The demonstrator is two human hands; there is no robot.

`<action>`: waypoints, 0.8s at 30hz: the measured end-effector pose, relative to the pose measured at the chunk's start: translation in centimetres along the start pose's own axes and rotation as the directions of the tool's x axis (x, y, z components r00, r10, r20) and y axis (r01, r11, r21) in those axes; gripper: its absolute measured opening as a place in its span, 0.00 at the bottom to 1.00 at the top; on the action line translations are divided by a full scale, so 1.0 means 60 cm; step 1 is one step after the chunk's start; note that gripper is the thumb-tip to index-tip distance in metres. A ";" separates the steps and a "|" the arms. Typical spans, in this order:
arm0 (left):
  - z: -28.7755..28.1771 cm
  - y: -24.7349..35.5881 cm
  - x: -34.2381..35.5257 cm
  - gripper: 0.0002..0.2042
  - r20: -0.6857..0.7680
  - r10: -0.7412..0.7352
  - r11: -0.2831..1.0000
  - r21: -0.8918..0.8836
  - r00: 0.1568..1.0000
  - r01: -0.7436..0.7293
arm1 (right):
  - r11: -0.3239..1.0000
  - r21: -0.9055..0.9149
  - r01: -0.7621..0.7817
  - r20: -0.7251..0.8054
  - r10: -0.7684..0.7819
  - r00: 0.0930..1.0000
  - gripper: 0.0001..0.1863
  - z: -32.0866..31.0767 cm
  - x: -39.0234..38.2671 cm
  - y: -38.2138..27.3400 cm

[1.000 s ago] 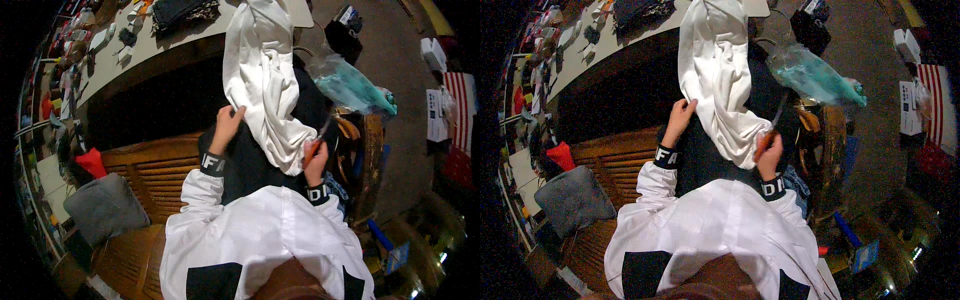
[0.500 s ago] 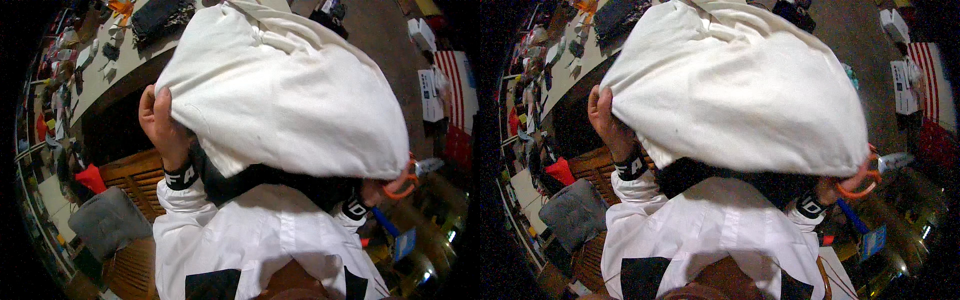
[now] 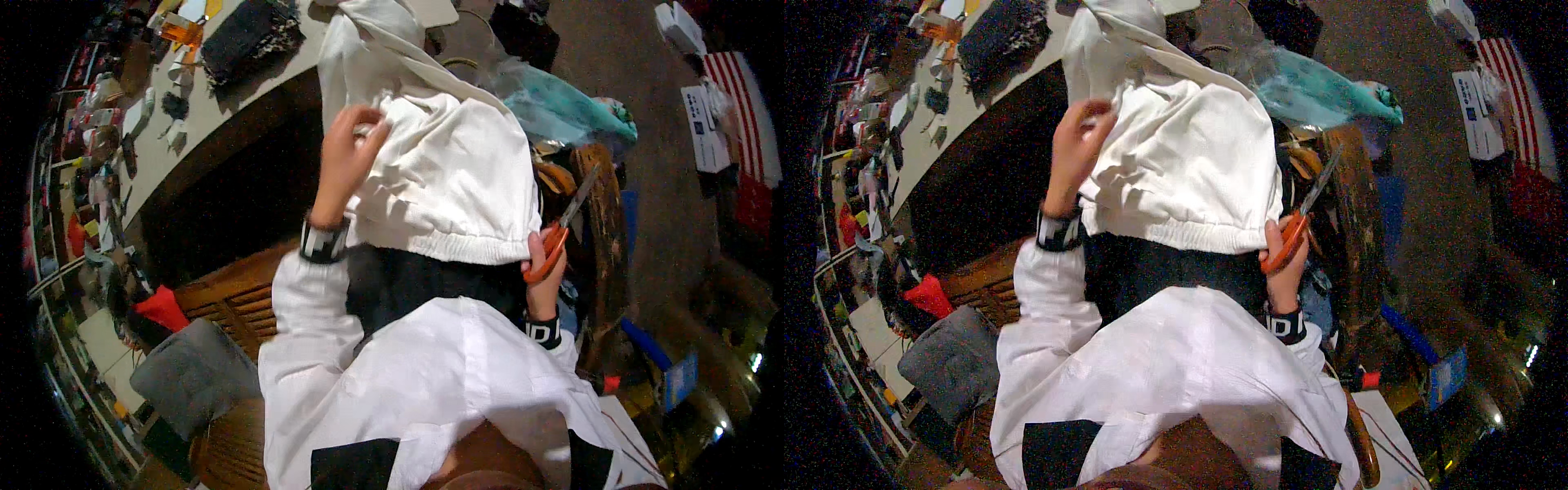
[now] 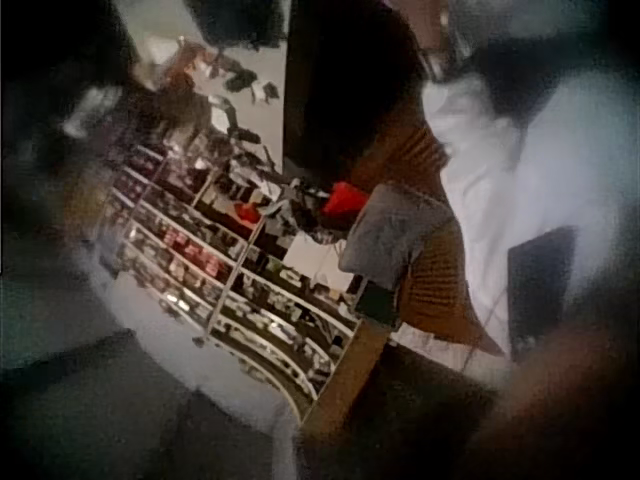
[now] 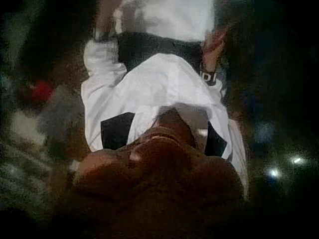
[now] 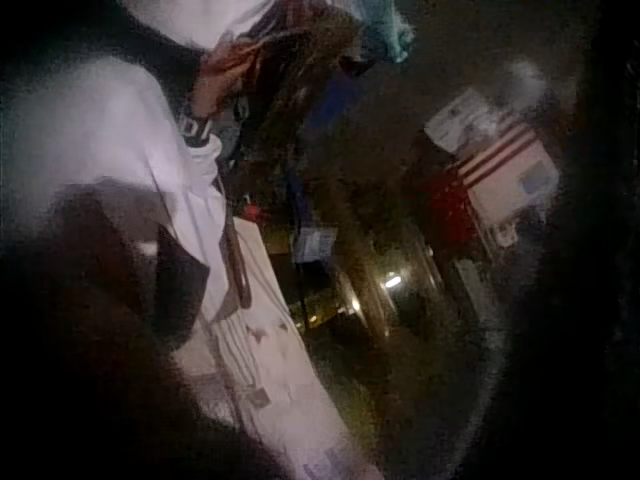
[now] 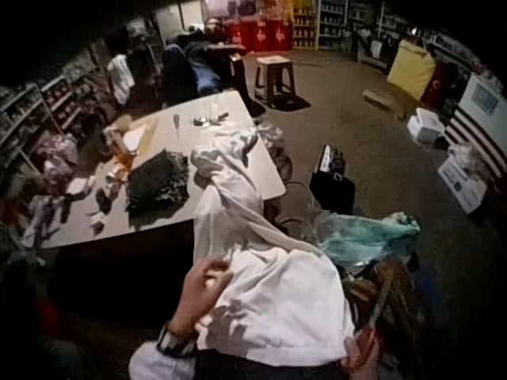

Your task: The person uses orange-handled scissors to cut a white fabric garment, trimming edges and removing a drawstring. They repeatedly reposition the fabric and cut along seams and hems while seated.

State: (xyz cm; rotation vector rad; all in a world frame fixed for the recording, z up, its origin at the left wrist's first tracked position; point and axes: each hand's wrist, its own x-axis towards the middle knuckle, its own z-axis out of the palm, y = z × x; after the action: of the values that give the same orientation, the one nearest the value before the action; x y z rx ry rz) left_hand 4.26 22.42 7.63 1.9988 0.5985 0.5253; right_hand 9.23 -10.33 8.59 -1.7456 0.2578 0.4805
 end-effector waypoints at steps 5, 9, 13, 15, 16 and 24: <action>0.066 -0.117 0.256 0.22 -0.145 -0.339 0.891 -0.366 0.930 0.268 | 0.995 -0.089 0.037 0.061 -0.032 0.998 0.10 0.000 -0.017 0.028; 0.087 -0.166 0.369 0.22 -0.342 -0.273 0.927 -0.342 0.899 0.152 | 0.998 -0.037 -0.052 0.066 0.054 0.996 0.12 -0.003 -0.023 0.065; 0.040 -0.127 0.401 0.15 -0.120 -0.461 0.319 -0.947 0.879 0.038 | 0.997 -0.043 -0.069 0.060 0.071 0.996 0.12 0.003 -0.018 0.079; -0.036 -0.134 0.431 0.14 -0.507 -0.249 0.799 -0.589 0.825 -0.120 | 0.997 -0.051 -0.050 0.066 0.053 0.996 0.12 0.007 -0.009 0.078; -0.079 -0.139 0.441 0.13 -0.671 -0.036 0.883 -0.369 0.741 -0.291 | 0.998 -0.061 -0.033 0.078 0.037 0.996 0.12 0.007 -0.007 0.079; -0.225 0.034 0.551 0.20 -0.632 0.768 0.636 0.737 0.101 -0.228 | 0.998 -0.053 -0.030 0.169 0.039 0.985 0.10 0.017 0.010 0.062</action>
State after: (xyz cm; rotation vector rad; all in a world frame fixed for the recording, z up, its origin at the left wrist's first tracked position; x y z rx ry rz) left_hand 22.82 50.59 19.51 2.1523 0.6734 2.3994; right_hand 7.97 -10.13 4.89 -1.7391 0.1557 0.6626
